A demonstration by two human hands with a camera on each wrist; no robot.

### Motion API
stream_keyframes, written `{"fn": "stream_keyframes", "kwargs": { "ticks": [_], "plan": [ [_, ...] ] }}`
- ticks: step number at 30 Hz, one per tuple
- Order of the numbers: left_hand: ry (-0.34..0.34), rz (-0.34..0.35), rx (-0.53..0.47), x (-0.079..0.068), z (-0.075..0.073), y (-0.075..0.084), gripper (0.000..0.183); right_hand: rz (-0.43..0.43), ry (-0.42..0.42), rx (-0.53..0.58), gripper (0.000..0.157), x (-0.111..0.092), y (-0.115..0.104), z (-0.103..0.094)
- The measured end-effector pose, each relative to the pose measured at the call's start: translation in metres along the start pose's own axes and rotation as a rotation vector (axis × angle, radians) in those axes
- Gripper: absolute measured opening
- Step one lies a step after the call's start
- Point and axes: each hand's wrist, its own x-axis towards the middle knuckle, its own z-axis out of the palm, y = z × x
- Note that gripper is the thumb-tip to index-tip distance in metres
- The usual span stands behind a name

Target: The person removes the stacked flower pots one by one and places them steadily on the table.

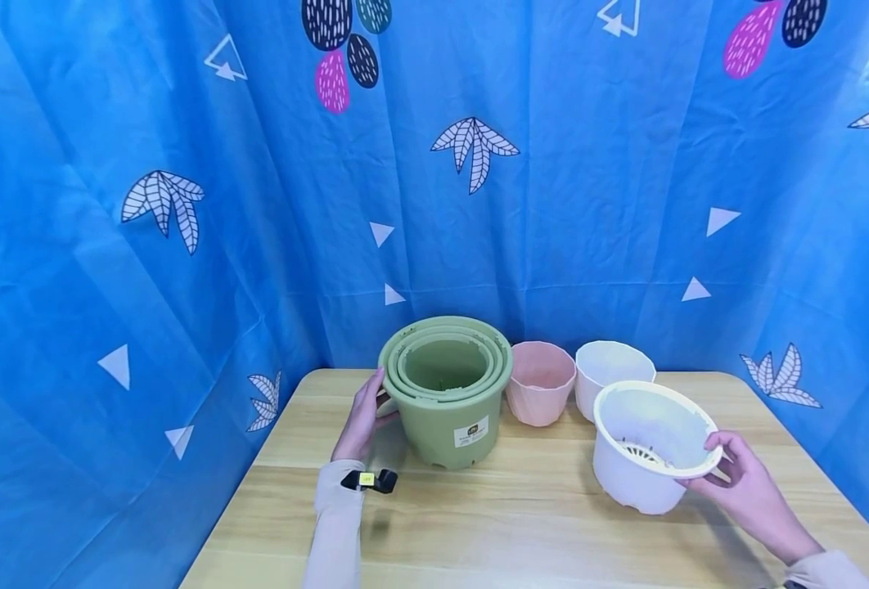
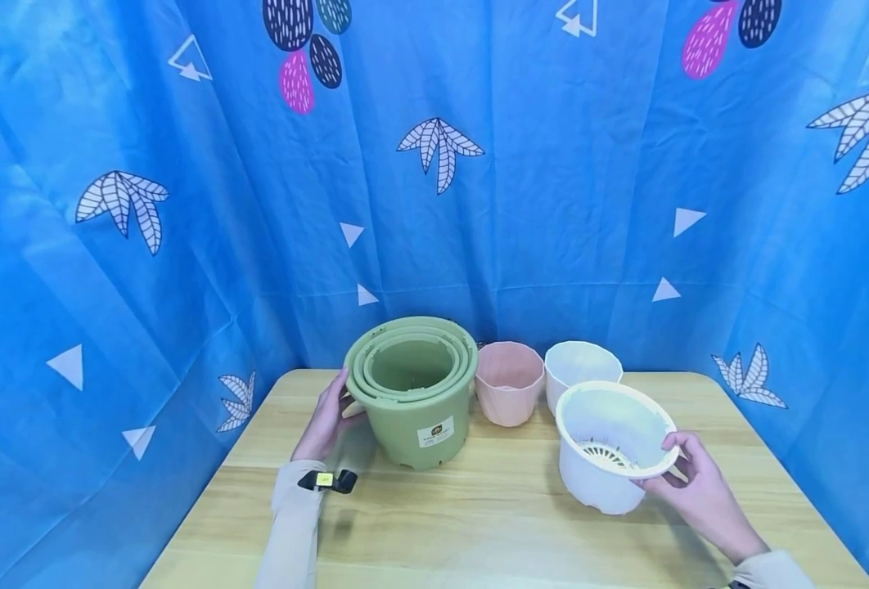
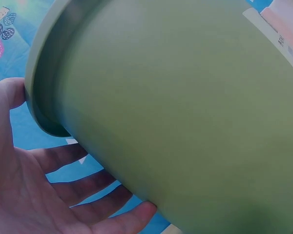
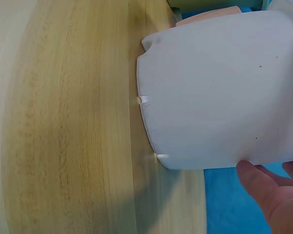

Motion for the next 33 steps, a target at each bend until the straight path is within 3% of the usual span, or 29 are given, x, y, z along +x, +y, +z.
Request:
{"fn": "stream_keyframes", "kwargs": {
  "ticks": [4, 13, 21, 27, 33],
  "plan": [
    [-0.003, 0.004, 0.009, -0.0004, -0.0002, -0.0004, 0.070, -0.004, 0.001, -0.023, 0.049, -0.0001, -0.0005, 0.0008],
    [-0.009, 0.006, 0.009, 0.0007, -0.0008, -0.0009, 0.069, -0.050, -0.008, 0.107, 0.049, 0.0000, 0.0015, 0.0010],
    [-0.002, 0.005, 0.005, -0.0014, 0.0000, 0.0003, 0.069, -0.064, 0.002, 0.128, 0.049, -0.0024, 0.0025, 0.0029],
    [-0.004, 0.005, 0.014, -0.0023, -0.0005, 0.0009, 0.069, -0.049, -0.008, 0.228, 0.048, -0.0039, 0.0022, 0.0055],
    [-0.002, 0.007, 0.013, -0.0016, 0.0003, 0.0012, 0.069, -0.003, -0.008, 0.139, 0.048, -0.0061, 0.0015, 0.0072]
  ]
}}
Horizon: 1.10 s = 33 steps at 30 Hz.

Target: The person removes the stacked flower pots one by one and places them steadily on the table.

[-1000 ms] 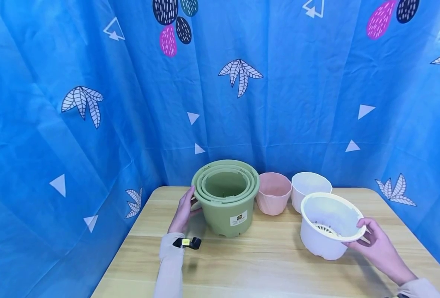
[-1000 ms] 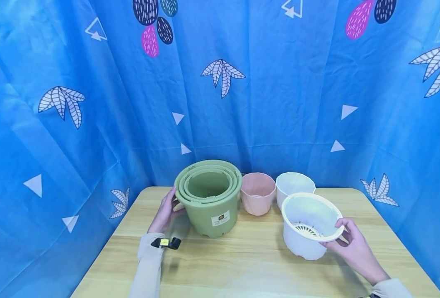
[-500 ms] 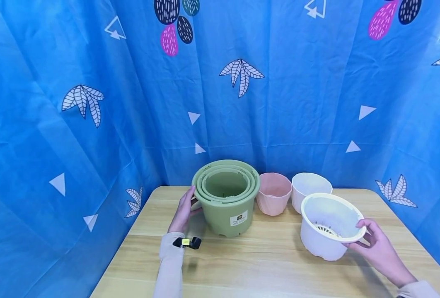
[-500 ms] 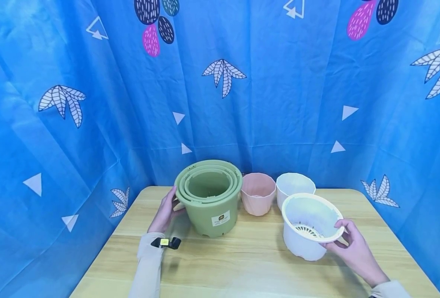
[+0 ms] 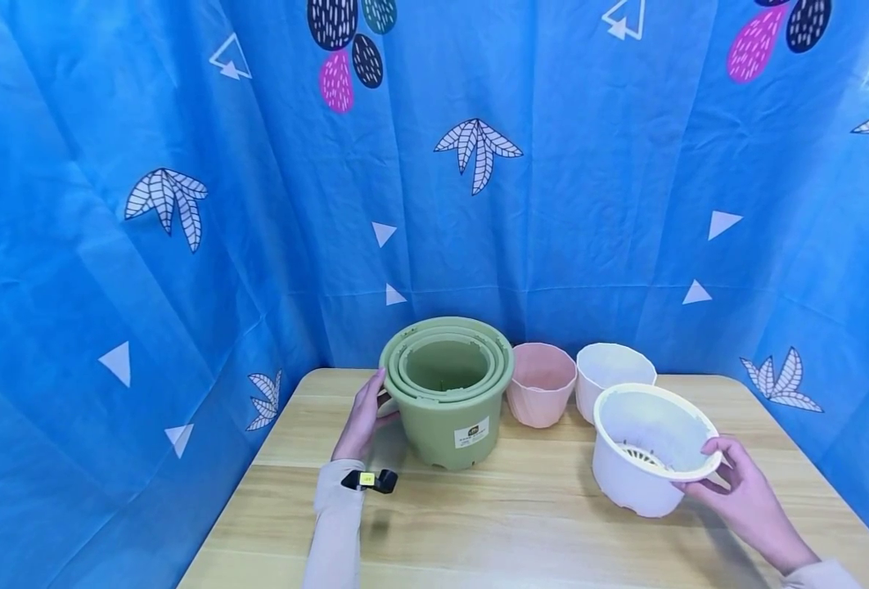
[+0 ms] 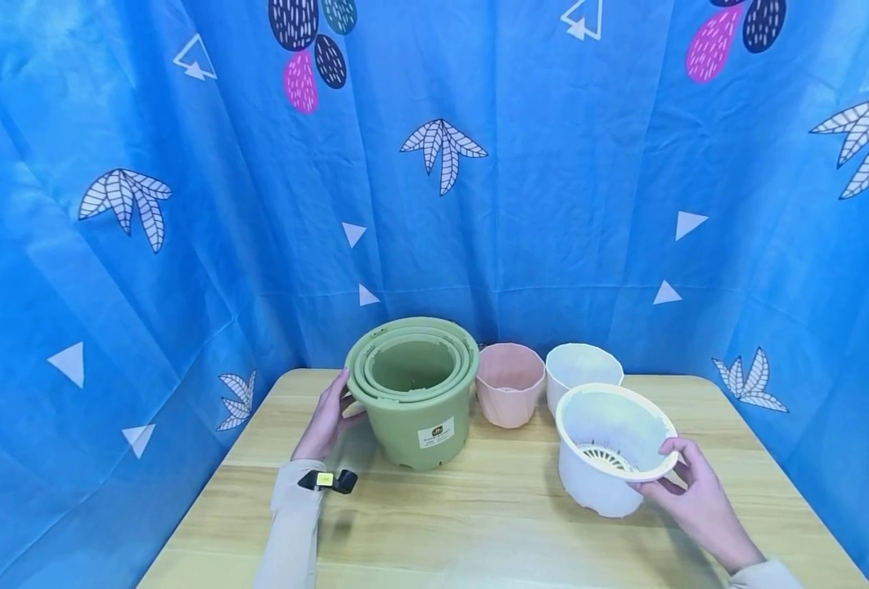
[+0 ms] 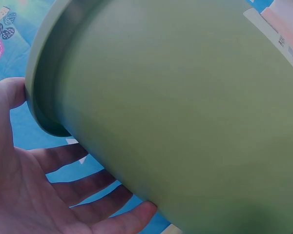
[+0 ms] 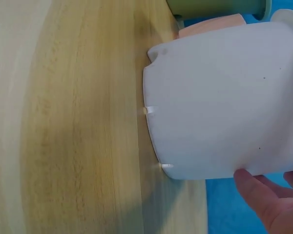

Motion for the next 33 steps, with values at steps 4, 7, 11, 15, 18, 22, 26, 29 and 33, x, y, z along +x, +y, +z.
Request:
{"fn": "stream_keyframes", "kwargs": {
  "ticks": [4, 7, 11, 15, 18, 22, 26, 29, 33],
  "plan": [
    [0.001, 0.001, 0.001, -0.001, 0.001, 0.000, 0.068, -0.045, 0.008, -0.174, 0.073, -0.004, -0.001, -0.001],
    [0.002, 0.000, 0.002, -0.001, 0.000, -0.001, 0.068, -0.074, -0.009, -0.289, 0.101, -0.006, -0.004, -0.004],
    [-0.004, 0.001, 0.000, -0.002, -0.001, 0.000, 0.069, -0.085, -0.029, -0.346, 0.111, -0.007, -0.008, -0.009],
    [-0.008, 0.000, 0.001, -0.002, -0.001, 0.001, 0.069, -0.120, 0.009, -0.366, 0.105, 0.000, -0.013, -0.013],
    [-0.010, 0.000, 0.005, -0.002, -0.001, 0.001, 0.070, -0.162, 0.050, -0.378, 0.098, 0.008, -0.021, -0.015],
    [-0.013, 0.002, 0.000, -0.002, -0.001, 0.002, 0.068, -0.173, 0.086, -0.363, 0.084, 0.020, -0.038, -0.015],
    [-0.011, 0.007, -0.002, -0.001, -0.001, 0.001, 0.067, -0.156, 0.094, -0.326, 0.071, 0.033, -0.058, -0.013],
    [-0.010, 0.010, 0.002, -0.001, -0.002, -0.001, 0.067, -0.157, 0.084, -0.314, 0.065, 0.044, -0.072, -0.011],
    [-0.007, 0.009, 0.000, -0.002, -0.002, -0.001, 0.067, -0.171, 0.057, -0.316, 0.057, 0.057, -0.088, -0.006]
  ]
}}
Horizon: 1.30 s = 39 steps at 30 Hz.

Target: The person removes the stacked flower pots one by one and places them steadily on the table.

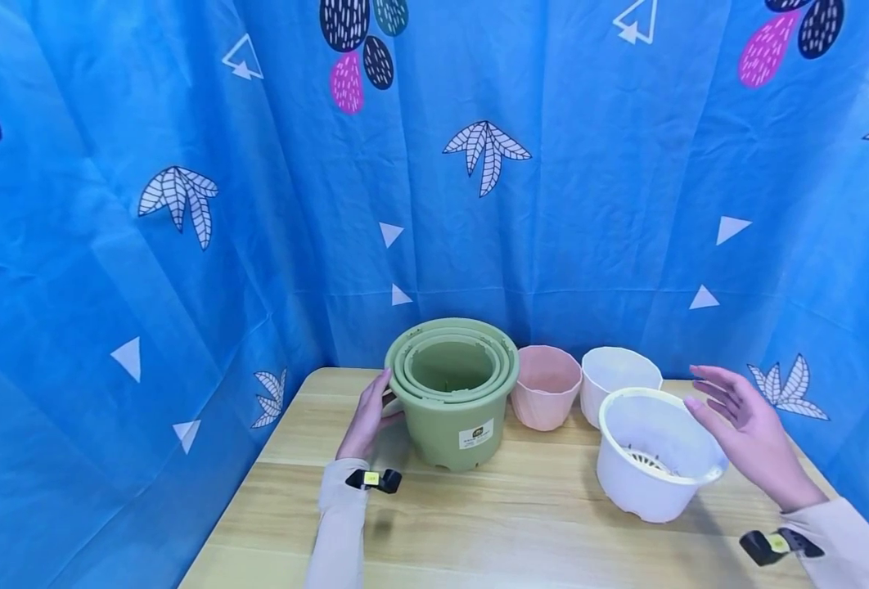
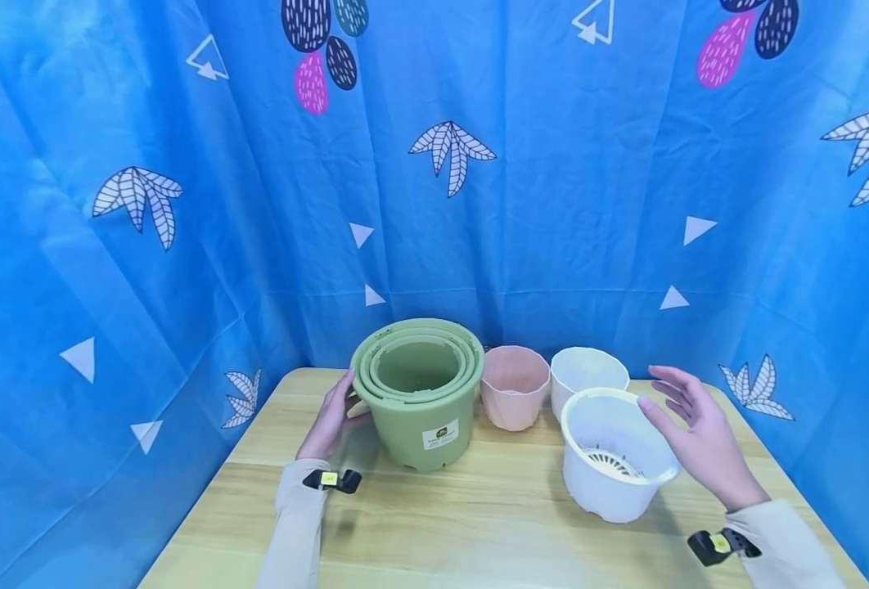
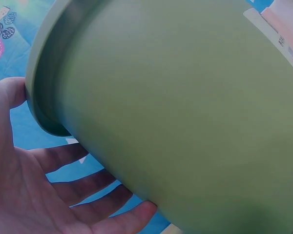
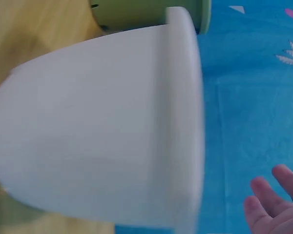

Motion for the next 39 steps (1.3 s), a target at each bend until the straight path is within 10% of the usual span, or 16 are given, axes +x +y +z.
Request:
{"fn": "stream_keyframes", "kwargs": {
  "ticks": [39],
  "plan": [
    [0.018, -0.020, -0.007, -0.002, 0.002, 0.002, 0.072, -0.197, -0.311, -0.114, 0.037, 0.078, -0.076, 0.097]
  ]
}}
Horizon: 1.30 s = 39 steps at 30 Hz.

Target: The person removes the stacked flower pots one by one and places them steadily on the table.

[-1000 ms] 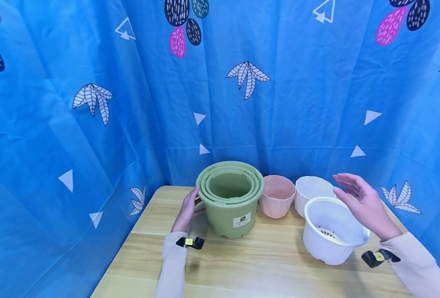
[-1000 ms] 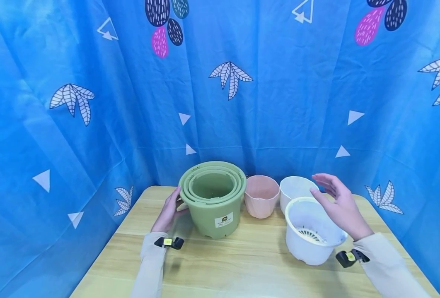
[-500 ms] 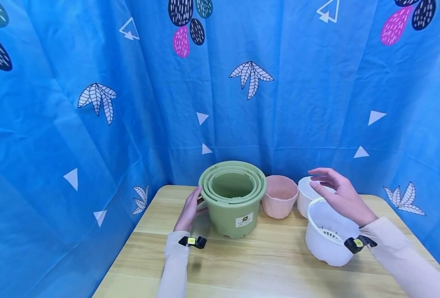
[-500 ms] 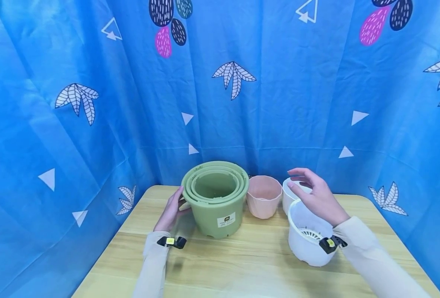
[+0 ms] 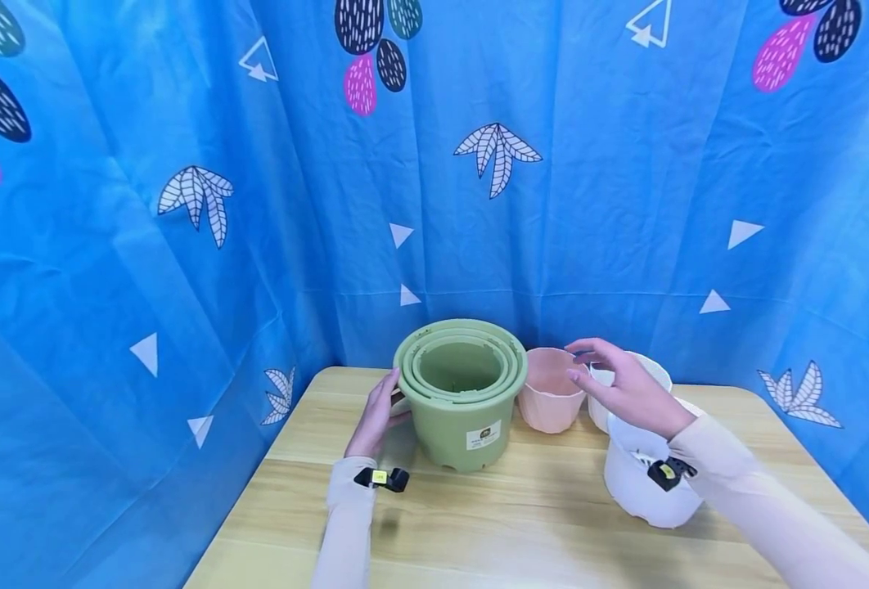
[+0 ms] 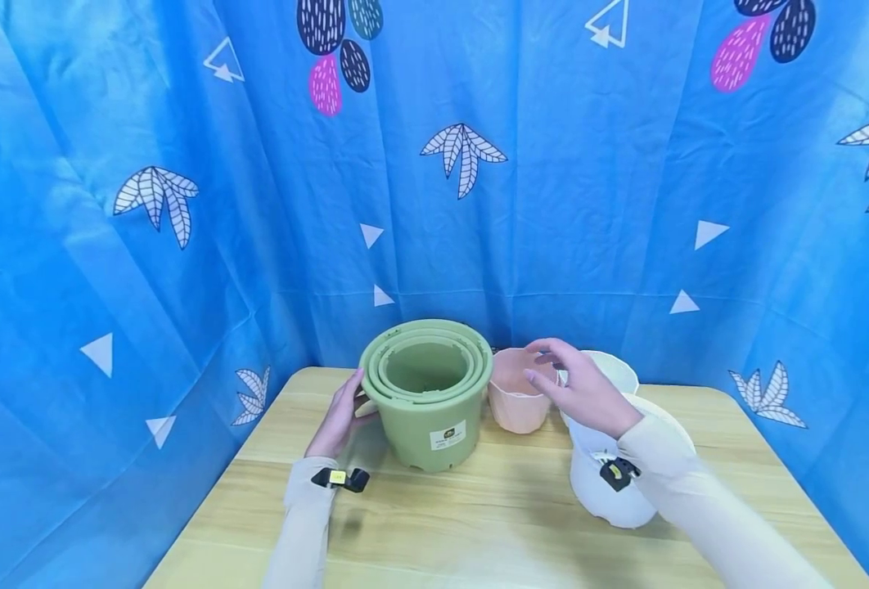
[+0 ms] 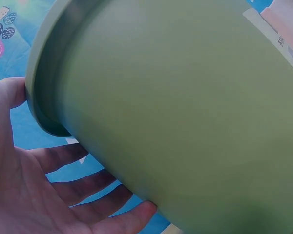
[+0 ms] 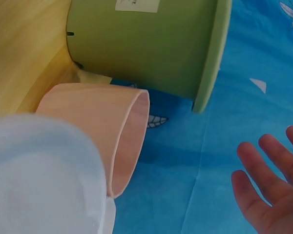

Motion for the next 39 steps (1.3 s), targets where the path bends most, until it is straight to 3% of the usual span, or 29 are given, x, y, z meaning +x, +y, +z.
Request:
{"fn": "stream_keyframes", "kwargs": {
  "ticks": [8, 15, 22, 32, 39],
  "plan": [
    [0.003, 0.010, 0.008, 0.000, -0.001, -0.001, 0.072, -0.101, -0.049, 0.025, 0.040, 0.011, -0.002, 0.020],
    [0.002, 0.014, 0.016, 0.001, 0.000, 0.000, 0.070, -0.105, -0.100, 0.040, 0.044, 0.019, -0.003, 0.030],
    [-0.011, 0.015, 0.003, 0.000, 0.000, 0.000, 0.072, -0.159, -0.100, 0.041, 0.038, 0.029, -0.005, 0.043],
    [-0.004, 0.029, 0.015, 0.000, -0.002, -0.003, 0.070, -0.326, 0.012, -0.252, 0.033, 0.038, -0.010, 0.062],
    [-0.013, 0.022, 0.010, 0.000, -0.002, -0.001, 0.070, -0.317, -0.013, -0.245, 0.032, 0.040, -0.016, 0.068]
  ]
}}
